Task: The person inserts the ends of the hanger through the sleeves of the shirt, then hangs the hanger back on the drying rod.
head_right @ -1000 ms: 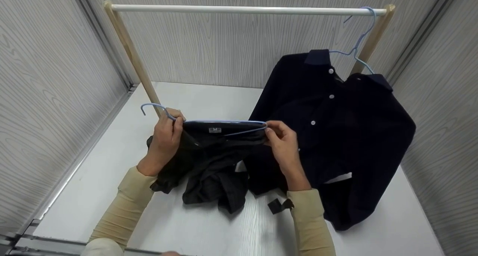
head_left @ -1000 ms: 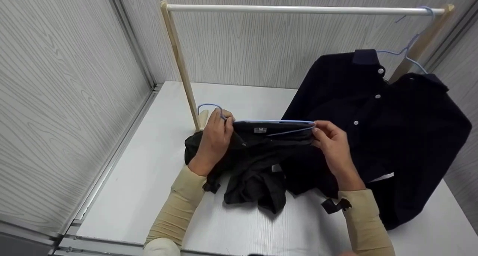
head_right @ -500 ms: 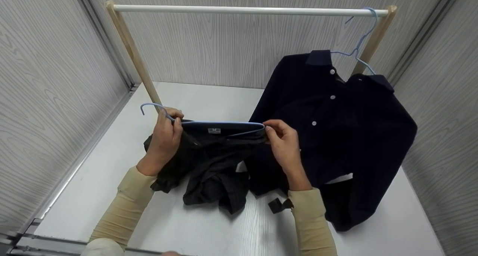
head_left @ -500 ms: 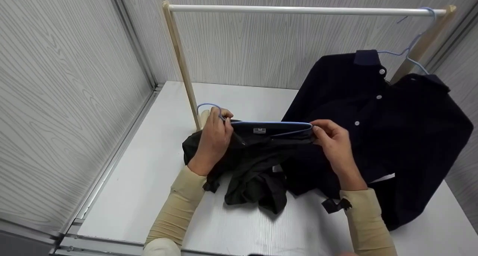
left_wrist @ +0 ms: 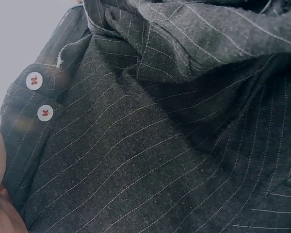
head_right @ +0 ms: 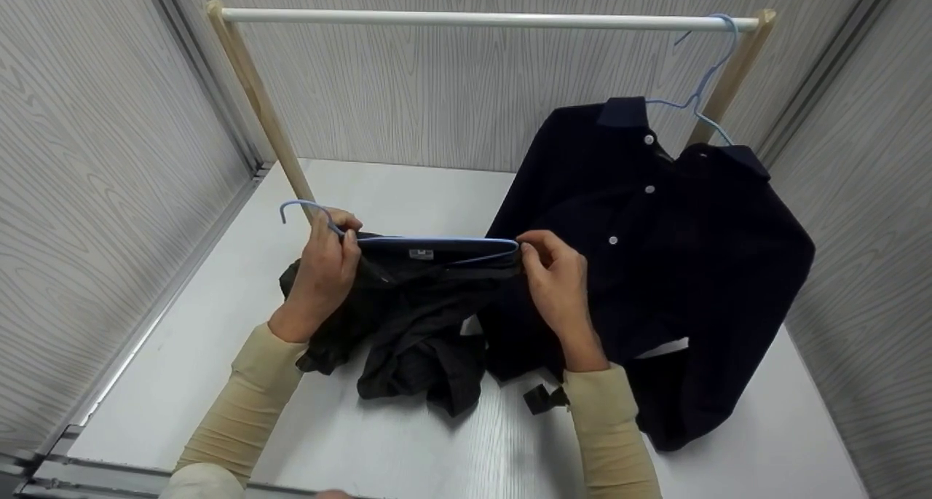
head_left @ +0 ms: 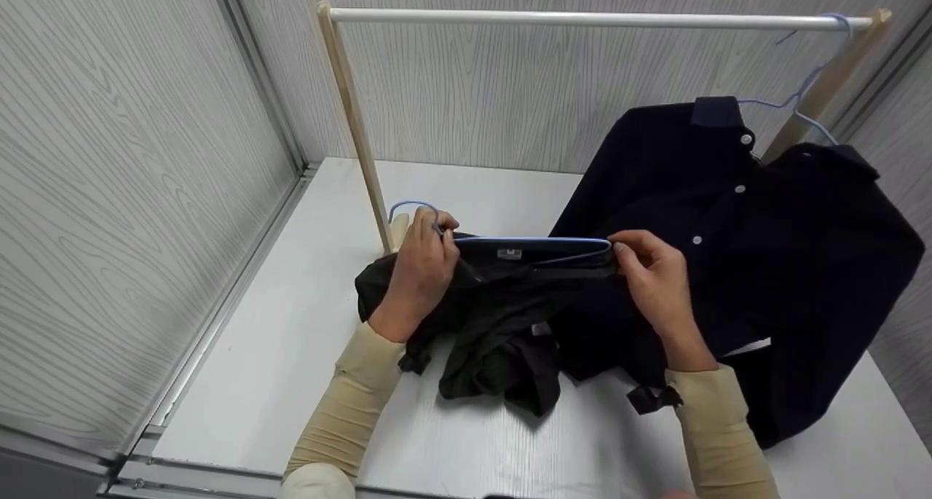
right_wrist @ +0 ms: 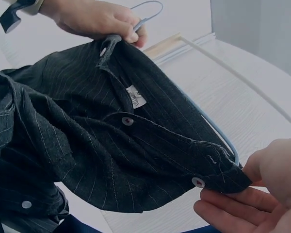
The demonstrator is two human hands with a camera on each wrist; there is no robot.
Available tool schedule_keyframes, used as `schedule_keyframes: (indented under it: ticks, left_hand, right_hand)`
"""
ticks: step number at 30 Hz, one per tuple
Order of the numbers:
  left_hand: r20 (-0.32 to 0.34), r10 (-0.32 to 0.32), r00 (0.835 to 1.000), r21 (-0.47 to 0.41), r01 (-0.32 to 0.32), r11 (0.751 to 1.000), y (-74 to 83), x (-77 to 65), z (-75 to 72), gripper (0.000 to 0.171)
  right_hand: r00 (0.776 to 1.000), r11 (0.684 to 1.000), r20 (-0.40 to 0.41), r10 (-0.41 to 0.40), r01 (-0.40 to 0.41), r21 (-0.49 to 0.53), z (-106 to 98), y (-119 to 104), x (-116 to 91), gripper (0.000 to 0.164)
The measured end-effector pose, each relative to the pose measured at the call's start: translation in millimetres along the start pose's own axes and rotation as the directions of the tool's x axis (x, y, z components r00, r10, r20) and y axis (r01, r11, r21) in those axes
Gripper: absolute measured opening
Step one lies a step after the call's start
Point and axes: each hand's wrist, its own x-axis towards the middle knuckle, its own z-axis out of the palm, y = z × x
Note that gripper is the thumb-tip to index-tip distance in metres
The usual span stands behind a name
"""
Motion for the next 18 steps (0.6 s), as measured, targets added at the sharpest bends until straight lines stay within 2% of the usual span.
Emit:
schedule_keyframes:
  ticks: [8,15,18]
  left_hand:
    - [0.02,0.009,1.0,0.006,-0.009,1.0,2.5,0.4,-1.8,0.015]
    - [0.047,0.013,0.999,-0.018,-0.013,1.0,4.0,0.2,-1.9,0.016]
    - [0.054,0.023,0.998,-0.005,-0.023,1.0,3.8,-0.4,-2.0,0.017]
  right_hand:
    - [0.997,0.99,-0.034,-0.072,0.068,-0.123,0.3,-0.6,0.2,0.012]
    - [0.978,0.955,-0.06,-0.2,0.181,-0.237,-0.2,-0.6,0.8,0.013]
    - [0.971,0.946,-0.067,-0.229,0.206,-0.252,0.5,-0.2,0.9,0.013]
